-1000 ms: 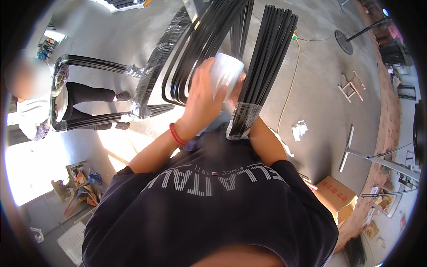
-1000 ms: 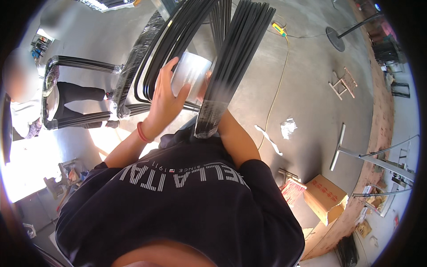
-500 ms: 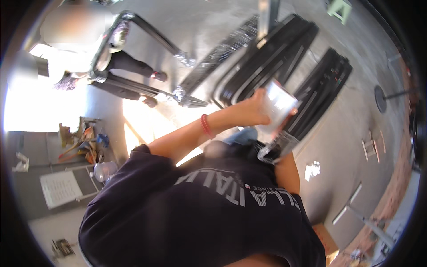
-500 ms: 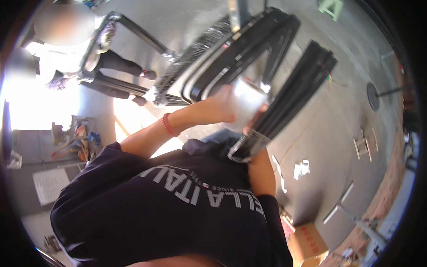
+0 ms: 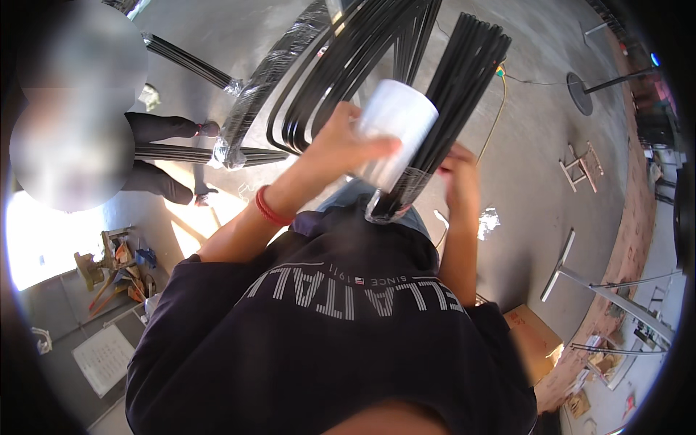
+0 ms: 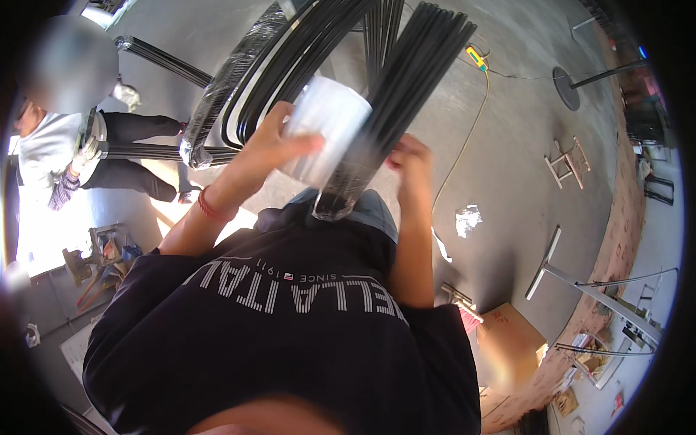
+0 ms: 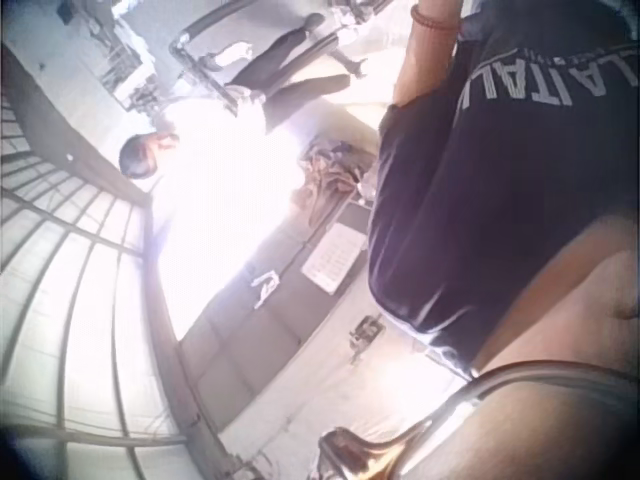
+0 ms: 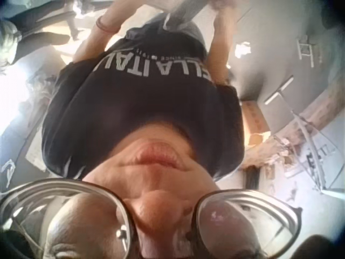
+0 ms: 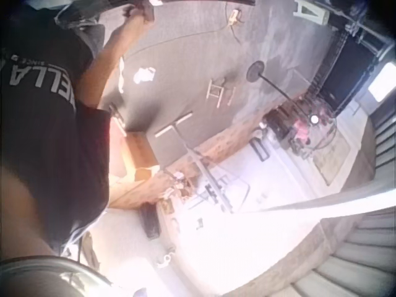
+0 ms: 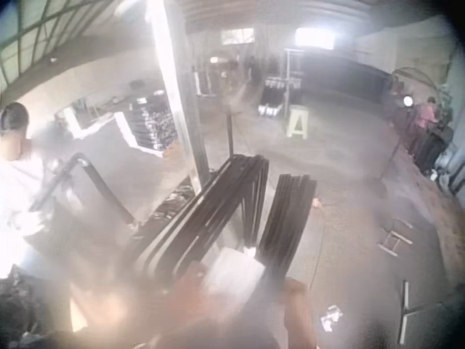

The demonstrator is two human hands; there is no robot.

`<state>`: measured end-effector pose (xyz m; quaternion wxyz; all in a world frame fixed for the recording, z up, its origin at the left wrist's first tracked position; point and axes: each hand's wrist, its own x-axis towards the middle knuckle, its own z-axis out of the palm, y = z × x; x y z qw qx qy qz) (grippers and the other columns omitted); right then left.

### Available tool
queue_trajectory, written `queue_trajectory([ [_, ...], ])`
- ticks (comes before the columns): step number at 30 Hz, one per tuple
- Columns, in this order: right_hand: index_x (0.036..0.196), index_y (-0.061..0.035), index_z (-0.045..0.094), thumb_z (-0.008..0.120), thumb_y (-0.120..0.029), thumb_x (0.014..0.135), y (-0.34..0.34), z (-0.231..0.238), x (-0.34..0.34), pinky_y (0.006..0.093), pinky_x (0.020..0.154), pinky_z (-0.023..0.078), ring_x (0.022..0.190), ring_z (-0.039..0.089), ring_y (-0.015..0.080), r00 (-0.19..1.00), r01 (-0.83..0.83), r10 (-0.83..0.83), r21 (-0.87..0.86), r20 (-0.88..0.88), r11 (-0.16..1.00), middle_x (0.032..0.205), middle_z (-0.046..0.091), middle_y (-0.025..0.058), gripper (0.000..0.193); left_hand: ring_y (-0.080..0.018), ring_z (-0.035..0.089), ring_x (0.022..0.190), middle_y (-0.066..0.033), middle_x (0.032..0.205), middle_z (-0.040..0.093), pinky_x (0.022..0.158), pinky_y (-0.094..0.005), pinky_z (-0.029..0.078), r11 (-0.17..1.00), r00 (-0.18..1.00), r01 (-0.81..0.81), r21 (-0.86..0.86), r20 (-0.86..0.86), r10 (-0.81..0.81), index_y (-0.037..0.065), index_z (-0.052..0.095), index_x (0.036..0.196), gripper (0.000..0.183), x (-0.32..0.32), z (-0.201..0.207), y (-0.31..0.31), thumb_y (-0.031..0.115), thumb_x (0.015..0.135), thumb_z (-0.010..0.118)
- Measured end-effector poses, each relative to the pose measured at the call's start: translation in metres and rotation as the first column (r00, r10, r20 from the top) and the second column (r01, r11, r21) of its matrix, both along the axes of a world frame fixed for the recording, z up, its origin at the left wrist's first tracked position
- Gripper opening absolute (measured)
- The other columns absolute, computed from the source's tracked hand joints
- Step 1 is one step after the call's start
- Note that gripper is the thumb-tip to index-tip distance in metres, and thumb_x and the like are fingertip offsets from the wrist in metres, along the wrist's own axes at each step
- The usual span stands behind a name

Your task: The person uses a roll of plastic wrap to wrap a bundle of black U-shaped metal frames, rotating the roll around the frames and tucking the end under the wrap.

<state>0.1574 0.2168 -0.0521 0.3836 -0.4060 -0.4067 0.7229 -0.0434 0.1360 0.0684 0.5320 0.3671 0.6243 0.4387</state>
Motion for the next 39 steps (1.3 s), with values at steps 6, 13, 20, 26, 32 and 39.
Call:
queue_trajectory([
  [6,0.119,0.0118,0.037,0.067,-0.024,0.074,-0.057,0.108,-0.015,0.0325,0.08,0.045,0.086,0.059,0.0231,0.95,0.31,-0.312,0.138,-0.008,0.941,0.097,0.056,0.0171,0.065,-0.0324,0.06,0.077,-0.0212,0.083,0.057,0.069,-0.0354,0.046,0.925,0.747,0.281,0.254,-0.663,-0.045,-0.003,0.038,0.099,0.067,0.057,0.018,-0.005,0.04,0.062,0.072],
  [13,0.118,0.0092,0.036,0.076,-0.019,0.059,-0.041,0.119,-0.012,0.0327,0.083,0.042,0.09,0.054,0.0246,0.989,0.14,-0.142,0.061,0.035,0.988,0.099,0.054,0.0168,0.077,-0.0216,0.059,0.091,-0.0112,0.095,0.062,0.077,-0.0436,0.044,0.953,0.931,0.301,0.033,0.207,-0.301,0.005,0.054,0.107,0.052,0.019,-0.051,0.11,0.05,0.085,0.04],
  [20,0.103,0.0006,0.046,0.072,-0.015,0.057,-0.032,0.143,-0.008,0.0284,0.073,0.043,0.081,0.052,0.0167,0.989,0.041,-0.069,0.202,0.133,0.978,0.087,0.054,0.0084,0.055,-0.0222,0.051,0.084,-0.0172,0.099,0.049,0.077,-0.0337,0.042,0.819,-0.101,0.47,0.33,0.941,-0.322,-0.01,0.038,0.117,0.068,0.083,-0.075,0.188,0.048,0.081,0.046],
  [26,0.094,0.0074,0.054,0.072,-0.008,0.053,0.019,0.128,0.061,0.0309,0.053,0.05,0.059,0.06,0.0192,0.941,0.044,-0.073,0.091,0.331,0.995,0.073,0.06,0.0142,0.047,-0.0156,0.047,0.074,-0.0095,0.085,0.047,0.07,-0.0272,0.04,0.869,-0.042,0.465,0.169,0.985,-0.17,-0.008,0.042,0.104,0.058,0.073,-0.076,0.179,0.041,0.075,0.053],
  [32,0.08,-0.003,0.062,0.068,-0.024,0.065,0.029,-0.048,0.015,0.0233,0.06,0.044,0.068,0.055,0.0123,0.992,-0.114,0.12,-0.11,0.042,0.987,0.074,0.06,0.0037,0.027,-0.0189,0.052,0.074,-0.0121,0.085,0.053,0.072,-0.0286,0.042,0.853,0.05,0.496,0.164,0.975,-0.216,-0.008,0.047,0.101,0.054,0.081,-0.078,0.181,0.04,0.078,0.052],
  [39,0.094,-0.0028,0.058,0.067,-0.028,0.07,0.049,-0.02,-0.063,0.0245,0.069,0.043,0.08,0.054,0.0126,0.95,-0.207,0.195,-0.025,-0.244,0.978,0.083,0.058,0.0043,0.036,-0.0263,0.051,0.102,-0.0158,0.106,0.054,0.092,-0.0353,0.035,0.788,0.633,0.378,0.486,-0.757,0.164,-0.005,0.043,0.115,0.057,-0.008,-0.059,0.139,0.039,0.082,0.057],
])
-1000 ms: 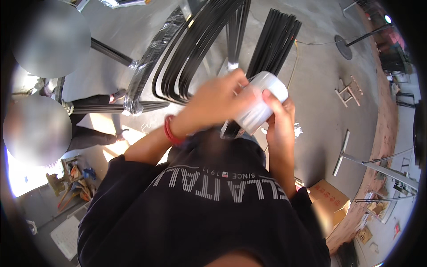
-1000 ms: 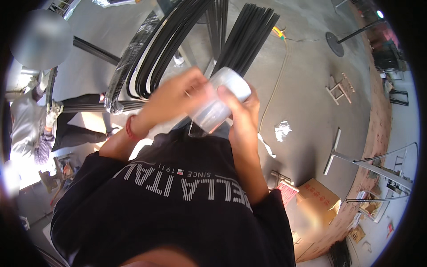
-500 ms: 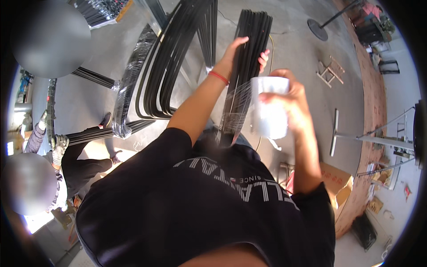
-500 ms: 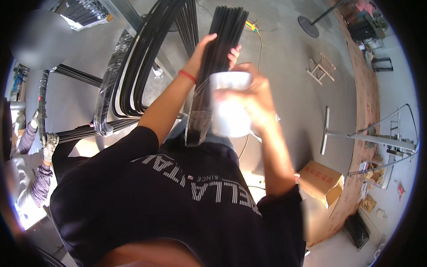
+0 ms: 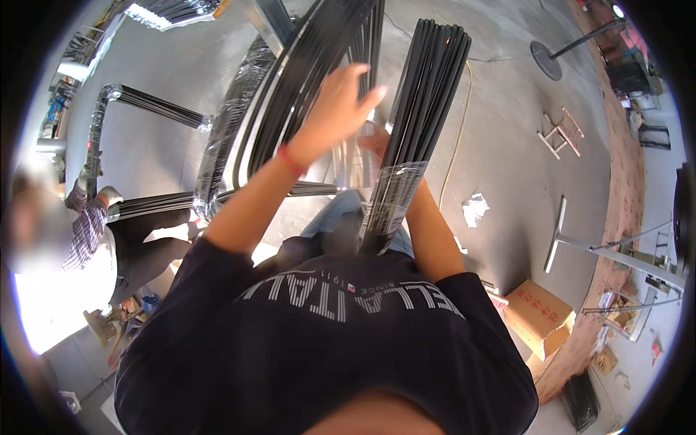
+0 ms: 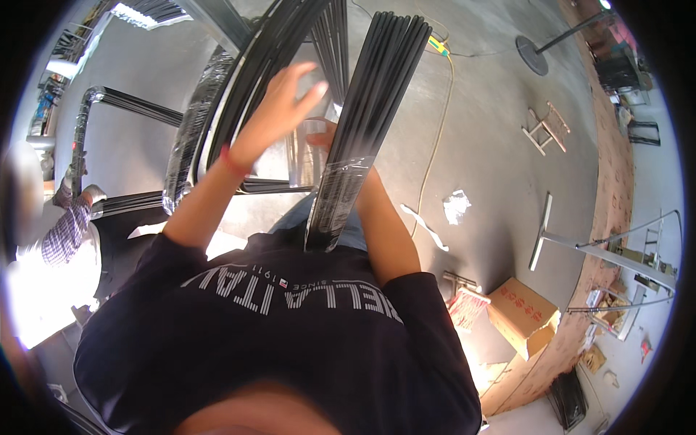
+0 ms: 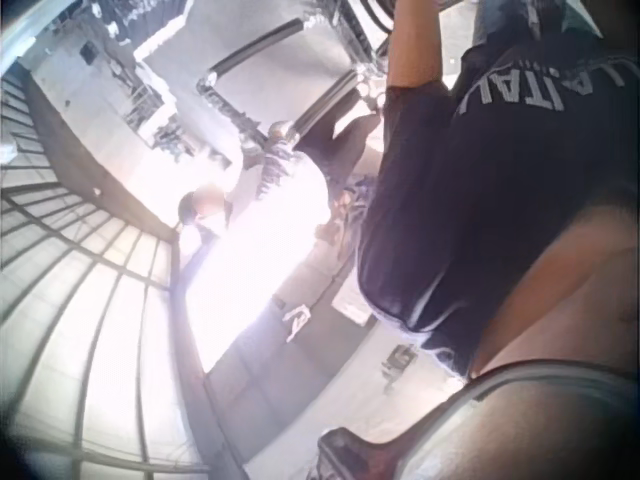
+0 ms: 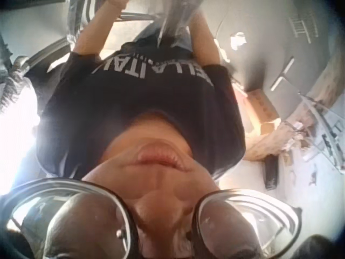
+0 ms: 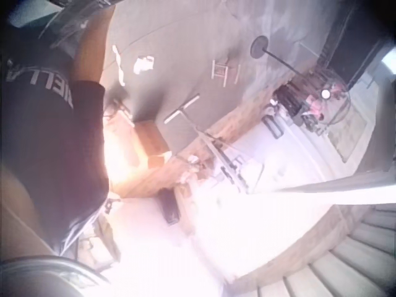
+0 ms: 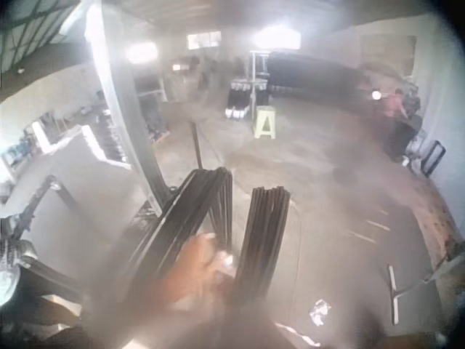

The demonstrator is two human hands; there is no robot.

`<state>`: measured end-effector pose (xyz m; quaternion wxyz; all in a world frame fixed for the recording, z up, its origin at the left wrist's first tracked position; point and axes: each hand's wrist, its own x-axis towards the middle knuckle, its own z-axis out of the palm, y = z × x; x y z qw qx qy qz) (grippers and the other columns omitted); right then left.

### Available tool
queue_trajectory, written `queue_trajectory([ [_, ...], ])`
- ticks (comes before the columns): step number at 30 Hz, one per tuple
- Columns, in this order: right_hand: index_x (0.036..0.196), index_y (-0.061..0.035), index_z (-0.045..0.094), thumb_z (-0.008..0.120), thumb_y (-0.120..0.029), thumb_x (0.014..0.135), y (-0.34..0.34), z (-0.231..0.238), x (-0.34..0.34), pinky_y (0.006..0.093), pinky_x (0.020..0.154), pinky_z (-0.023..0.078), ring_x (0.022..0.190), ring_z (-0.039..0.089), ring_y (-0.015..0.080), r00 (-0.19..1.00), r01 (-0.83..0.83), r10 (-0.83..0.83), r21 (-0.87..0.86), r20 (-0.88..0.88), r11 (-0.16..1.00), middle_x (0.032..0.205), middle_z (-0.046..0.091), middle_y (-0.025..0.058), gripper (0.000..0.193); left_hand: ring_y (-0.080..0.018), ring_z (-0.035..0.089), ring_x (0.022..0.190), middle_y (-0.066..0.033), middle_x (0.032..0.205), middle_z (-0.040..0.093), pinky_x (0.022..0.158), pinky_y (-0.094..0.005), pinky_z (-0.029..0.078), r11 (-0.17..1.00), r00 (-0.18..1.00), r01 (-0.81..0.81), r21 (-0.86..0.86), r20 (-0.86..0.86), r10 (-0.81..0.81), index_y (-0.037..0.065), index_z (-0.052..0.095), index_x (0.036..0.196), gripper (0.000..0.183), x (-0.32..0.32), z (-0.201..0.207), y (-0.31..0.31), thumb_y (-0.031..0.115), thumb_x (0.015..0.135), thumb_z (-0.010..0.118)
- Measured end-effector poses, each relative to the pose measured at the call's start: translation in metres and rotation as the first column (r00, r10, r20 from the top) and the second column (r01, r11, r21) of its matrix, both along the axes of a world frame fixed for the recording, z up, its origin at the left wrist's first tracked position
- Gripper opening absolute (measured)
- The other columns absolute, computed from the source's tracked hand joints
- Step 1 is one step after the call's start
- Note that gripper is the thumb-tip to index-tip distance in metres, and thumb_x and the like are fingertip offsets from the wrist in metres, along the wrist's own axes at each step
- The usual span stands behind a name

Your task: The person uses a roll of plastic wrap to wrap a bundle of black U-shaped metal frames, rotating the roll around the frames and tucking the end under the wrap.

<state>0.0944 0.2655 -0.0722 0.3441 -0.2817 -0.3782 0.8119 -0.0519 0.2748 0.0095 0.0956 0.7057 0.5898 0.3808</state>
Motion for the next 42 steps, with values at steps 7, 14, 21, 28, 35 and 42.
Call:
queue_trajectory([
  [7,0.106,-0.0029,0.052,0.068,-0.034,0.072,-0.001,0.048,-0.002,0.0248,0.075,0.043,0.084,0.053,0.0138,0.999,-0.052,0.05,-0.114,-0.016,0.992,0.089,0.055,0.0041,0.049,-0.0224,0.05,0.108,-0.016,0.114,0.051,0.093,-0.0349,0.039,0.526,0.482,0.438,-0.729,0.684,0.548,-0.007,0.035,0.122,0.067,0.005,-0.01,-0.092,0.035,0.078,0.062],
  [14,0.115,0.0019,0.048,0.058,-0.027,0.08,0.009,0.007,0.058,0.03,0.082,0.043,0.097,0.054,0.0182,0.999,0.035,-0.035,-0.027,-0.002,0.999,0.106,0.057,0.0094,0.046,-0.0183,0.062,0.071,-0.0135,0.088,0.061,0.063,-0.0327,0.049,0.786,0.571,0.123,-0.606,0.691,0.444,-0.003,0.05,0.108,0.062,-0.001,0.001,-0.089,0.033,0.064,0.073],
  [21,0.11,0.0076,0.04,0.048,-0.037,0.088,-0.045,0.144,0.059,0.0237,0.049,0.043,0.054,0.054,0.0138,0.726,0.243,-0.401,0.337,0.558,0.91,0.068,0.054,0.0122,0.051,-0.0269,0.063,0.066,-0.0185,0.078,0.06,0.058,-0.031,0.05,0.911,0.949,-0.088,-0.402,0.244,0.2,-0.004,0.043,0.099,0.062,0.032,0.088,-0.091,0.036,0.063,0.073],
  [28,0.117,0.0088,0.042,0.056,-0.042,0.076,-0.034,0.134,0.095,0.0382,0.075,0.05,0.085,0.06,0.0308,0.858,0.492,-0.465,-0.093,0.217,0.865,0.1,0.057,0.0226,0.066,-0.0274,0.056,0.046,-0.0099,0.056,0.057,0.048,-0.0376,0.043,0.848,0.846,0.282,-0.448,0.533,0.001,0.0,0.054,0.087,0.034,0.05,0.086,-0.072,0.033,0.08,0.058],
  [35,0.107,-0.0001,0.051,0.059,-0.039,0.073,0.018,0.033,0.152,0.0413,0.072,0.051,0.077,0.06,0.0301,0.955,0.296,-0.278,-0.298,0.102,0.908,0.093,0.06,0.0148,0.052,-0.016,0.055,0.065,-0.006,0.078,0.059,0.057,-0.0302,0.043,0.586,0.353,0.652,-0.48,0.877,0.326,-0.006,0.055,0.094,0.046,0.071,-0.012,-0.035,0.039,0.083,0.053],
  [42,0.09,0.0005,0.059,0.064,-0.024,0.077,0.034,-0.092,0.038,0.0272,0.053,0.049,0.071,0.058,0.0165,0.967,0.196,-0.244,-0.384,-0.079,0.902,0.081,0.059,0.0076,0.028,-0.0181,0.055,0.074,-0.0104,0.086,0.058,0.066,-0.0322,0.045,0.872,0.896,0.205,-0.444,0.444,0.016,-0.003,0.051,0.101,0.04,0.044,-0.033,-0.043,0.033,0.083,0.055],
])
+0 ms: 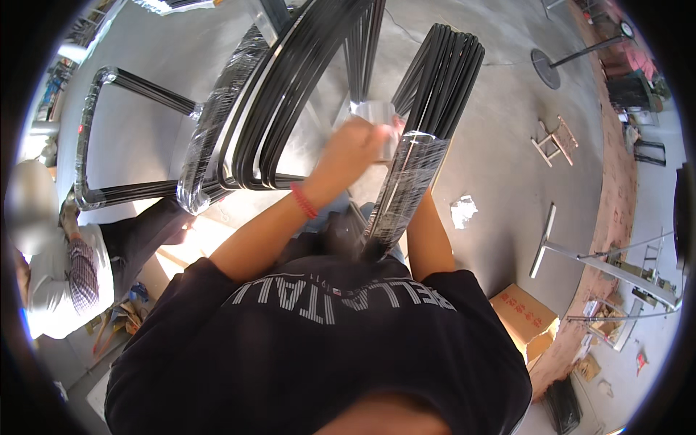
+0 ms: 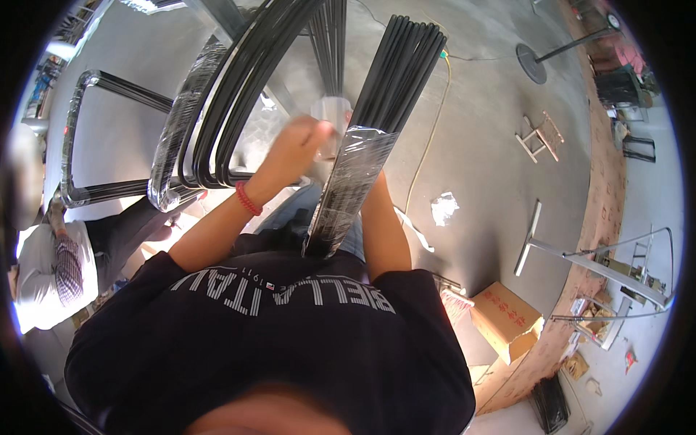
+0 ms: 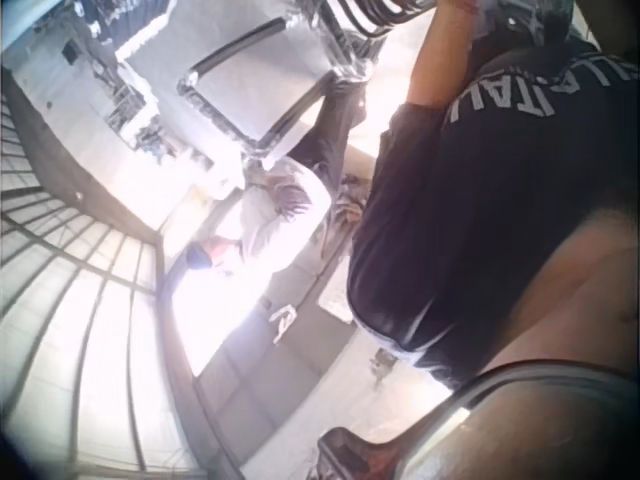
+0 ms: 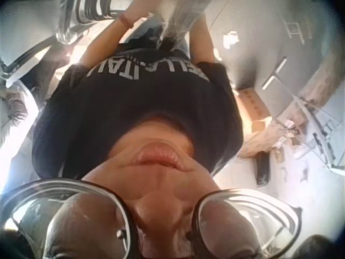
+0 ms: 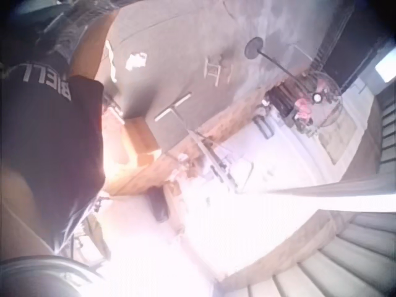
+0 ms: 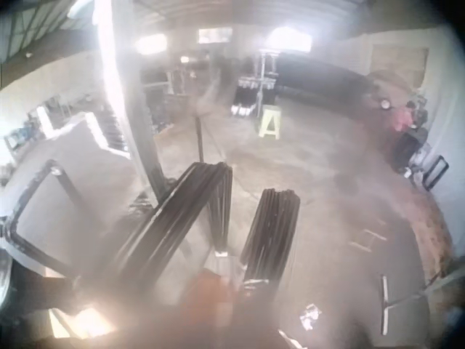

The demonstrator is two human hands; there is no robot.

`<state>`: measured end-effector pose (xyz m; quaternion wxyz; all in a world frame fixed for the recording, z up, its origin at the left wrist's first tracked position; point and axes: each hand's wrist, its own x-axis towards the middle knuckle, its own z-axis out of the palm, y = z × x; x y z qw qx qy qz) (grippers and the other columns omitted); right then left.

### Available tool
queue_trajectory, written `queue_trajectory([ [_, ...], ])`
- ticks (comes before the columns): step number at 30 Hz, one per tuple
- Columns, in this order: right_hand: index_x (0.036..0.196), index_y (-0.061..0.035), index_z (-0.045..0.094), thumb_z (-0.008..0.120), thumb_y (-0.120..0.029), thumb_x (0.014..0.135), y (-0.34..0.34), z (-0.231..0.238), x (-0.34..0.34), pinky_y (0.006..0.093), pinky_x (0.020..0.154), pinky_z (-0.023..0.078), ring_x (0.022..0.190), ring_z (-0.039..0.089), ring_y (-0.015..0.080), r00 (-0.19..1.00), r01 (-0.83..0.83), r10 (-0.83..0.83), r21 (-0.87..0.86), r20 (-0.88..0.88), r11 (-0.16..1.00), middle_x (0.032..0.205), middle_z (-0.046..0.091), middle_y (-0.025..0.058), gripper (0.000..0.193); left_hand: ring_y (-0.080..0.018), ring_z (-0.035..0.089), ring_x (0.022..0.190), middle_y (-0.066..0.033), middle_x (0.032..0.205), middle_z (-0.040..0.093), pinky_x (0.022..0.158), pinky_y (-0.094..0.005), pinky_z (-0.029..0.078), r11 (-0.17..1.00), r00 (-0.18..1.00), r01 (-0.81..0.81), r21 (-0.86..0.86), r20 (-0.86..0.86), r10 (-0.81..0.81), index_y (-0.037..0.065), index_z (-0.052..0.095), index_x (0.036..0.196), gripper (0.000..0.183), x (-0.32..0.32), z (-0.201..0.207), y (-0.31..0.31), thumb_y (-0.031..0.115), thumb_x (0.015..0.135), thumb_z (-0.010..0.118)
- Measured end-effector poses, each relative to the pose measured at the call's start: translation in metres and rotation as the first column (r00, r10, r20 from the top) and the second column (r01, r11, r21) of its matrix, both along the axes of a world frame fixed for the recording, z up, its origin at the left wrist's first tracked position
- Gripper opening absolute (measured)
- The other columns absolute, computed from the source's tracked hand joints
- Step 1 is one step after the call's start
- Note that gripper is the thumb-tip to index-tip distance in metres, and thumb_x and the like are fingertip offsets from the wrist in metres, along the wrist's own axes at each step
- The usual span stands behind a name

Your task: The person uses a roll of plastic wrap to wrap a bundle of black U-shaped metal frames, rotating the roll around the frames and tucking the end under the wrap.

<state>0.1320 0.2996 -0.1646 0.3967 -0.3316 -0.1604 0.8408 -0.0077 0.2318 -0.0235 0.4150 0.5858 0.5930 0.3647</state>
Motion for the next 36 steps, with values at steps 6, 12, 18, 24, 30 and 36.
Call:
queue_trajectory([
  [6,0.093,0.0027,0.058,0.056,-0.019,0.081,-0.001,0.045,-0.069,0.0286,0.062,0.049,0.073,0.059,0.0175,0.895,-0.129,0.12,0.008,-0.429,0.992,0.083,0.06,0.0098,0.025,-0.0234,0.057,0.087,-0.0151,0.098,0.056,0.075,-0.0333,0.046,0.975,0.924,-0.222,-0.009,0.317,0.214,-0.002,0.042,0.112,0.064,-0.027,0.015,0.015,0.028,0.065,0.072],
  [12,0.095,0.0028,0.058,0.053,-0.017,0.082,-0.006,0.056,-0.014,0.029,0.065,0.049,0.073,0.059,0.0178,0.985,0.009,-0.001,0.049,-0.17,0.999,0.084,0.06,0.0095,0.024,-0.0225,0.06,0.081,-0.0212,0.093,0.056,0.065,-0.0302,0.049,0.968,0.939,-0.245,-0.047,0.237,0.249,-0.016,0.043,0.102,0.072,-0.029,0.097,0.024,0.028,0.057,0.077],
  [18,0.108,0.0023,0.051,0.049,-0.034,0.088,-0.019,0.22,0.057,0.0301,0.077,0.045,0.09,0.055,0.0174,0.949,0.154,-0.253,0.426,0.187,0.892,0.099,0.058,0.011,0.041,-0.0207,0.063,0.07,-0.0173,0.082,0.057,0.058,-0.0263,0.051,0.992,0.992,-0.122,0.031,0.011,0.122,-0.009,0.043,0.095,0.058,0.021,0.142,0.04,0.033,0.066,0.07],
  [24,0.111,-0.0015,0.049,0.062,-0.033,0.077,-0.009,0.244,0.061,0.03,0.081,0.045,0.092,0.056,0.0168,0.893,0.178,-0.303,0.359,0.332,0.916,0.103,0.057,0.0096,0.048,-0.0166,0.059,0.078,-0.0116,0.09,0.06,0.067,-0.0265,0.047,0.919,0.916,0.387,0.071,0.083,-0.392,-0.005,0.046,0.104,0.044,0.03,0.113,0.071,0.029,0.079,0.06],
  [30,0.099,-0.0032,0.052,0.059,-0.028,0.076,0.001,0.207,0.081,0.032,0.071,0.048,0.083,0.057,0.0191,0.973,0.221,-0.227,0.13,0.034,0.967,0.094,0.056,0.0086,0.034,-0.0141,0.061,0.067,-0.0083,0.087,0.063,0.057,-0.0325,0.052,0.802,0.228,0.503,-0.321,0.945,0.235,0.003,0.059,0.098,0.035,0.047,-0.001,0.13,0.031,0.078,0.062],
  [36,0.114,0.0013,0.046,0.051,-0.037,0.078,0.017,0.095,0.123,0.0394,0.069,0.05,0.076,0.059,0.0306,0.961,0.263,-0.26,0.017,-0.089,0.965,0.091,0.059,0.0181,0.053,-0.0332,0.061,0.081,-0.0249,0.092,0.058,0.075,-0.0402,0.052,0.8,0.148,0.528,-0.284,0.959,0.243,-0.009,0.05,0.102,0.041,0.05,0.007,0.132,0.025,0.081,0.056],
])
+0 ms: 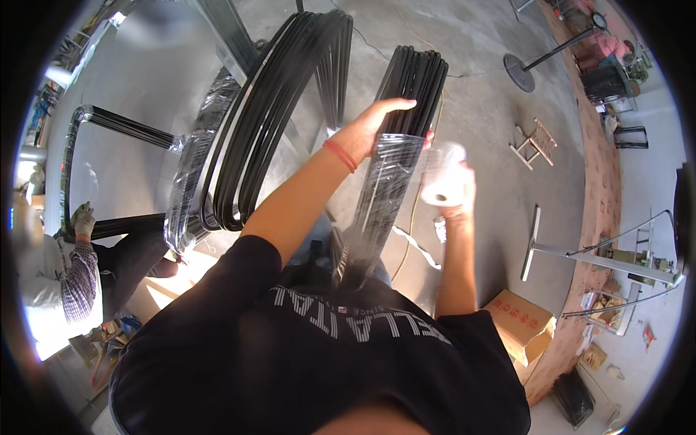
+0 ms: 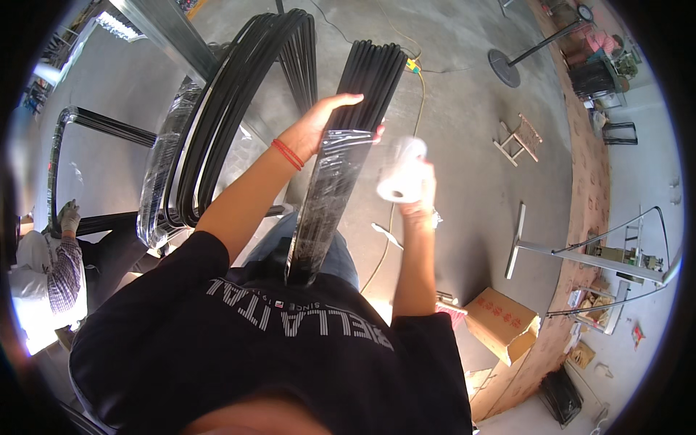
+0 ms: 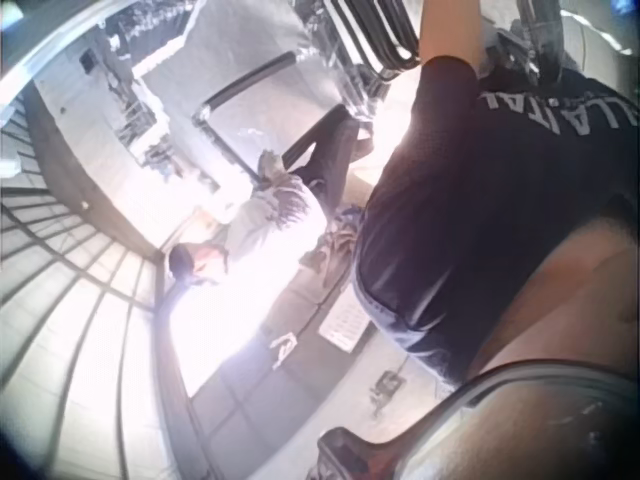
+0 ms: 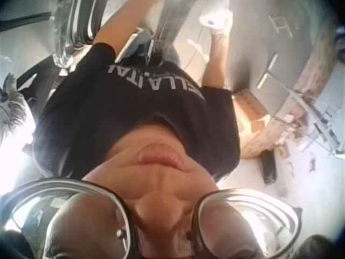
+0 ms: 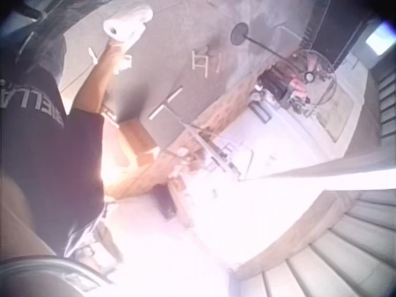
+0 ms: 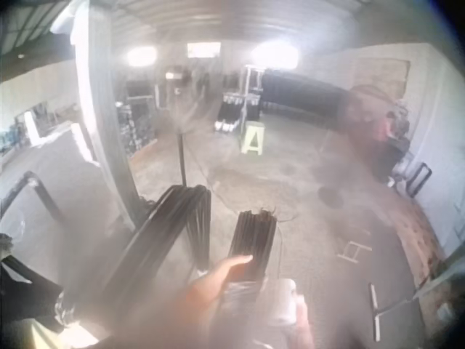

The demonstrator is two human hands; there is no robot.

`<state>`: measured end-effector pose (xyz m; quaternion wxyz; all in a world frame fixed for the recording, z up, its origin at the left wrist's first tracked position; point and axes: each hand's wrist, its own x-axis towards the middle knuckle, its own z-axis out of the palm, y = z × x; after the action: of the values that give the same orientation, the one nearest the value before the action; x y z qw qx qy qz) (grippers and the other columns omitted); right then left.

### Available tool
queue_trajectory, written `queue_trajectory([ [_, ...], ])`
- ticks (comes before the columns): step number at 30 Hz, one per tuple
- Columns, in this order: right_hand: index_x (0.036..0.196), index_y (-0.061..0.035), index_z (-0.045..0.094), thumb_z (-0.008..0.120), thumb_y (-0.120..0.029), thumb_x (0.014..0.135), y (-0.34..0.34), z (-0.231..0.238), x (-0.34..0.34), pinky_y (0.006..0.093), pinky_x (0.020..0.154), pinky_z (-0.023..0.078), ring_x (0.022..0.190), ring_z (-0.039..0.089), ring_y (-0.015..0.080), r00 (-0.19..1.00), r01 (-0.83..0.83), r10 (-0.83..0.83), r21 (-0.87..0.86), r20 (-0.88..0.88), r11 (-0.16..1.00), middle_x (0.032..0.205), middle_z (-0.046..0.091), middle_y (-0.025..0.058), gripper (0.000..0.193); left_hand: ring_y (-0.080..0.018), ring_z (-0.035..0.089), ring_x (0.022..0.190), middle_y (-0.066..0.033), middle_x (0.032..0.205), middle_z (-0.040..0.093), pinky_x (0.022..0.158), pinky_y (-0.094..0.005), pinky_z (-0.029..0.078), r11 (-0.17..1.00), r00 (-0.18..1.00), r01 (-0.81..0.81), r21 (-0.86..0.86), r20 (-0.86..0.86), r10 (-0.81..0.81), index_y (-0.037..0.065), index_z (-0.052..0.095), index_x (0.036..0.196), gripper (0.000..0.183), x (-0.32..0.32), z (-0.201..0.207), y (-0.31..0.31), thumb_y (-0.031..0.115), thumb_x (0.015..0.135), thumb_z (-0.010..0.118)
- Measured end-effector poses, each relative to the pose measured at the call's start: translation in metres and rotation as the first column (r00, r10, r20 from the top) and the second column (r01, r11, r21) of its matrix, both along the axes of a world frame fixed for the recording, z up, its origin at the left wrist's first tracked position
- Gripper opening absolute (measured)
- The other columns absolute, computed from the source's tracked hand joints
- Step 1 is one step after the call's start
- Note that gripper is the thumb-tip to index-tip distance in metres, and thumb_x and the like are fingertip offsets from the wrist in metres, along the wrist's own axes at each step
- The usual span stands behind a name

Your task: The person uses a roll of plastic wrap to wrap a bundle of black U-shaped metal frames, rotating the roll around the frames and tucking the end under the wrap.

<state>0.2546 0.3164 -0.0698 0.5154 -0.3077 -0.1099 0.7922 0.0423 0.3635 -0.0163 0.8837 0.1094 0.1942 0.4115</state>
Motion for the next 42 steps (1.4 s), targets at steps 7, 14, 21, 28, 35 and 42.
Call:
queue_trajectory([
  [7,0.112,-0.005,0.049,0.053,-0.034,0.08,0.033,-0.103,-0.127,0.0402,0.07,0.049,0.083,0.055,0.0233,0.976,-0.155,0.168,0.099,-0.136,0.983,0.095,0.055,0.0085,0.043,-0.0198,0.063,0.067,-0.0182,0.077,0.061,0.062,-0.0288,0.047,0.814,-0.104,0.309,0.492,-0.834,0.543,-0.001,0.062,0.078,0.044,-0.04,0.024,-0.007,0.04,0.085,0.049],
  [14,0.116,-0.0106,0.048,0.053,-0.04,0.081,0.043,-0.073,-0.167,0.043,0.077,0.048,0.096,0.052,0.023,0.989,-0.113,0.13,0.219,-0.065,0.969,0.106,0.052,0.0069,0.046,-0.0213,0.057,0.093,-0.0107,0.102,0.06,0.083,-0.0338,0.043,0.889,0.496,-0.435,0.145,-0.786,0.371,0.004,0.051,0.113,0.052,-0.084,-0.024,-0.024,0.037,0.074,0.064],
  [21,0.12,-0.0161,0.047,0.053,-0.045,0.082,0.041,-0.043,-0.17,0.0458,0.084,0.046,0.108,0.048,0.0227,0.985,-0.127,0.084,0.302,0.151,0.945,0.117,0.048,0.0054,0.048,-0.0222,0.05,0.099,-0.01,0.103,0.054,0.082,-0.0326,0.041,0.34,0.274,0.277,0.899,-0.413,0.869,0.008,0.05,0.11,0.044,-0.118,-0.03,-0.061,-0.006,0.069,0.061],
  [28,0.113,-0.005,0.052,0.055,-0.039,0.083,0.067,-0.056,-0.148,0.0365,0.075,0.049,0.092,0.055,0.0216,0.987,-0.155,0.138,0.32,0.077,0.934,0.101,0.056,0.0089,0.045,-0.0189,0.059,0.085,-0.012,0.095,0.059,0.067,-0.0275,0.048,0.978,0.905,-0.108,0.18,-0.39,0.171,-0.005,0.048,0.111,0.054,-0.096,0.025,-0.034,0.031,0.074,0.064],
  [35,0.108,0.0034,0.054,0.056,-0.032,0.082,0.076,-0.003,-0.046,0.0246,0.065,0.046,0.073,0.057,0.0168,0.751,-0.171,-0.022,0.226,0.659,0.959,0.083,0.059,0.0101,0.044,-0.0248,0.062,0.068,-0.0204,0.081,0.061,0.058,-0.0317,0.05,0.898,0.585,-0.232,0.374,-0.684,0.436,-0.014,0.051,0.1,0.065,-0.087,0.075,-0.031,0.028,0.056,0.073],
  [42,0.12,0.0049,0.044,0.057,-0.037,0.081,0.045,0.103,-0.088,0.0307,0.089,0.039,0.104,0.05,0.0219,0.881,-0.152,0.007,0.269,0.473,0.951,0.116,0.05,0.0143,0.058,-0.0349,0.058,0.068,-0.0212,0.074,0.057,0.064,-0.0385,0.048,0.587,-0.235,0.099,0.803,-0.555,0.798,-0.012,0.048,0.096,0.059,0.009,0.078,-0.04,0.026,0.055,0.067],
])
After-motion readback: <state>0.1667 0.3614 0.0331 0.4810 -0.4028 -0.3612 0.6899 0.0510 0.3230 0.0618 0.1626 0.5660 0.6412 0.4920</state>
